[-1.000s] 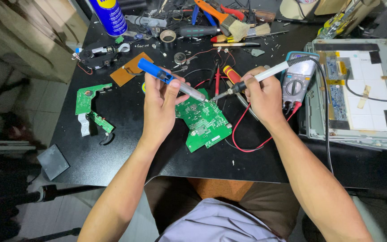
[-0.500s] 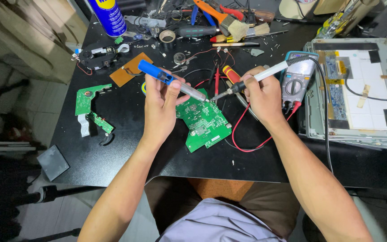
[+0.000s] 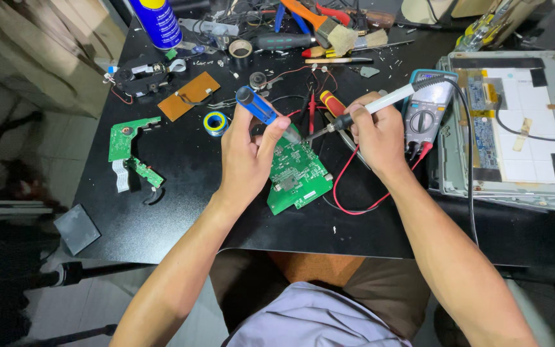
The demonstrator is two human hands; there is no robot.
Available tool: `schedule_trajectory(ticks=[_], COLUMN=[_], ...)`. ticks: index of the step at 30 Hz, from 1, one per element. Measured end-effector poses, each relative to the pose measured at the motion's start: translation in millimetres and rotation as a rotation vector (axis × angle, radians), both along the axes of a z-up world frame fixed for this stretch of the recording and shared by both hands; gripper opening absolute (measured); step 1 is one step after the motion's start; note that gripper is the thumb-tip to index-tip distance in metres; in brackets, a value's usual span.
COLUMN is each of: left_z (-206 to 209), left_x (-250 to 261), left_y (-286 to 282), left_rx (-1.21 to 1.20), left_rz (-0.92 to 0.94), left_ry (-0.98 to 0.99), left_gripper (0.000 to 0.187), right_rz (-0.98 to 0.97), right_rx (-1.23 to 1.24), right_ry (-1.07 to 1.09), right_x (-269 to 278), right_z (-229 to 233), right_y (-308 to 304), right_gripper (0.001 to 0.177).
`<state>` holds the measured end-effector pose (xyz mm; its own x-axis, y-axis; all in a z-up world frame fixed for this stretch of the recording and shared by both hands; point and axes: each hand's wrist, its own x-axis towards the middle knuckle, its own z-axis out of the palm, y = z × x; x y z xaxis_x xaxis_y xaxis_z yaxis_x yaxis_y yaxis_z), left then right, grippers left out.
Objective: The person solders components onto a green circuit board while using a desoldering pump to remove excess solder.
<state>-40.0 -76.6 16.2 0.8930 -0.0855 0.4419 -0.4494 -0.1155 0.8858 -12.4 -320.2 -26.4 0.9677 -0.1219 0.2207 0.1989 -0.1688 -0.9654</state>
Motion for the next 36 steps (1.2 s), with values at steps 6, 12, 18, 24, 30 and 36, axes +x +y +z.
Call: schedule_trajectory(ticks=[6, 12, 18, 24, 30, 36], left_z=[-10, 2, -11, -9, -15, -9], left_x=[12, 23, 38, 42, 45, 46], left_y=[9, 44, 81, 98, 105, 106], left_rx=[-0.222, -0.413, -0.488, -0.479, -0.645, -0.61], left_rz=[-0.026, 0.144, 0.183, 0.347, 0.221, 0.359], left_ry=[-0.084, -0.081, -0.226, 0.039, -0.005, 0.053], left_gripper=[0.025, 0.038, 0.045, 0.047, 0.029, 0.029], right_rz=[0.003, -0.001, 0.158, 0.153, 0.166, 0.177], right_rx=[0.075, 0.024, -0.109, -0.206, -0.236, -0.21], right_ry=[-0.086, -0.164, -0.216, -0.139, -0.139, -0.159], right_x=[3, 1, -4, -11, -11, -10], right_z=[0, 4, 8, 20, 20, 17], right_y=[-3, 1, 12, 21, 21, 21], right_gripper=[0.013, 0.023, 0.032, 0.035, 0.035, 0.036])
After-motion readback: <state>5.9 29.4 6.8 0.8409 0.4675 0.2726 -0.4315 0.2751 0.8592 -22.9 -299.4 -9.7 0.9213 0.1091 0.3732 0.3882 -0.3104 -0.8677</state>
